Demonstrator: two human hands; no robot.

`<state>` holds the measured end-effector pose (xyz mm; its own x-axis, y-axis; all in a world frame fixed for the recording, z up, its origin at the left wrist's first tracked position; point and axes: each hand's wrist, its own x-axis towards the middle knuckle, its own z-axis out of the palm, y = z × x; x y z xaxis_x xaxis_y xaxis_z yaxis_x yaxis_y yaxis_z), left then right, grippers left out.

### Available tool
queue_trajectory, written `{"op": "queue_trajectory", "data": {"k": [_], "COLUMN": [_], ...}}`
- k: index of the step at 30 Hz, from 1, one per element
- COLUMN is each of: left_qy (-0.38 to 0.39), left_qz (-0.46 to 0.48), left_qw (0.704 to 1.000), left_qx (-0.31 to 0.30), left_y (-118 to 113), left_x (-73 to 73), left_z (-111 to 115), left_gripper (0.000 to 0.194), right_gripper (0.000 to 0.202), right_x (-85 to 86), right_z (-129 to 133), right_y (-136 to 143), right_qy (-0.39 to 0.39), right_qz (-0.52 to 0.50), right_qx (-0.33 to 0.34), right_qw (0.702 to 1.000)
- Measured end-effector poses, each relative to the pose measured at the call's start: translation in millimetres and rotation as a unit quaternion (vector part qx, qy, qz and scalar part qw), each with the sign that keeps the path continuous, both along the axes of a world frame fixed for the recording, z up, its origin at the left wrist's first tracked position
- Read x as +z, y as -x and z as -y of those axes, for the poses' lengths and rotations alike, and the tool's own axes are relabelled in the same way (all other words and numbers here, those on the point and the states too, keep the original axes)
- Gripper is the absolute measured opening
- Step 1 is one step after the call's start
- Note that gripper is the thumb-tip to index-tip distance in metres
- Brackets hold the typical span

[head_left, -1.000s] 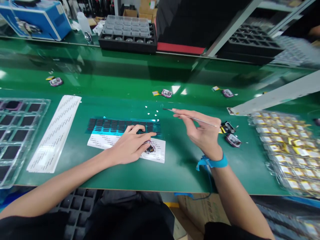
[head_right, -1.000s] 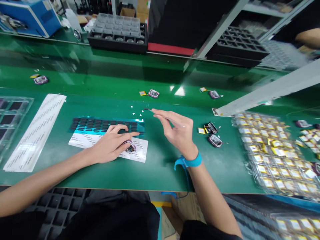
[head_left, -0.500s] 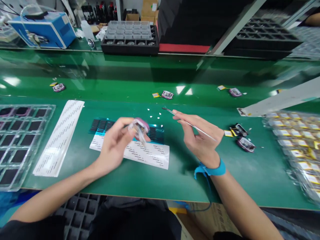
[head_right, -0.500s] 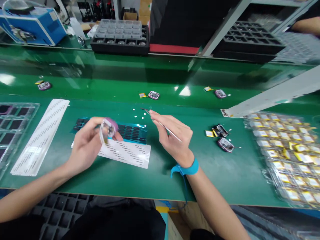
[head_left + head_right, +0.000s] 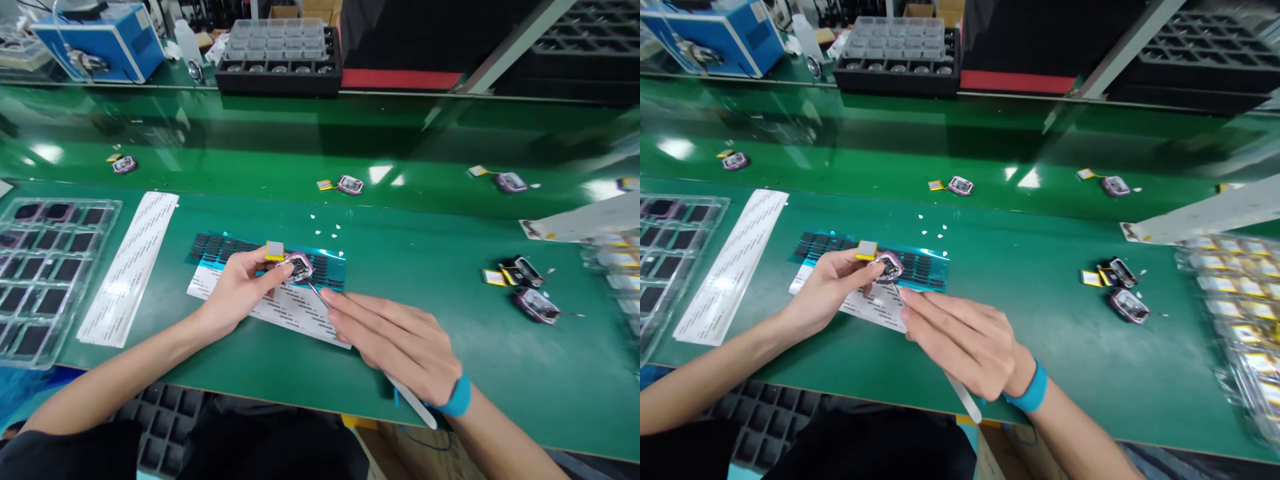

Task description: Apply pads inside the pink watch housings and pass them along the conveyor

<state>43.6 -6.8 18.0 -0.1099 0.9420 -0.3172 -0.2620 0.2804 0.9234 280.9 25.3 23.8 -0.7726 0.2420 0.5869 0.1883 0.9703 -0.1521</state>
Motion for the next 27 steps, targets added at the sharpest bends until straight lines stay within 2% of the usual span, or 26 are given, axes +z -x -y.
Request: {"op": "queue_trajectory", "data": {"k": [4,7,20,27], "left_qy": [0.042,0.057,0.067,0.067], "left_qz": [0.072,0.085,0.063,0.067], "left_qw": [0.995,0.993,0.994,0.995], "left_qx": [0.049,0.062,0.060,0.039], "left_y": [0.7,-1.4,-8.6,-9.8], "left_x": [-1.4,-0.6,0.6,2.8], "left_z": [-2.5,-1.0,5.3,6.0], "left_gripper": [0.024,0.031,0.034,0.036], "right_gripper": [0.022,0.024,0.021,0.018], "right_x": [-3.0,-7.8,-1.7,-3.6], "right_z": [-2.5,-5.5,-3.4,-3.3], "right_y": [4.3,5.4,11.7,9.3], "right_qy": [-0.044,-0.070,-0.048,0.016], "right_qz": [0.025,0.040,0.050,0.038], "right_qx": [0.006,0.009,0.025,0.032], "right_qw": [0.999,0.997,0.997,0.999]}}
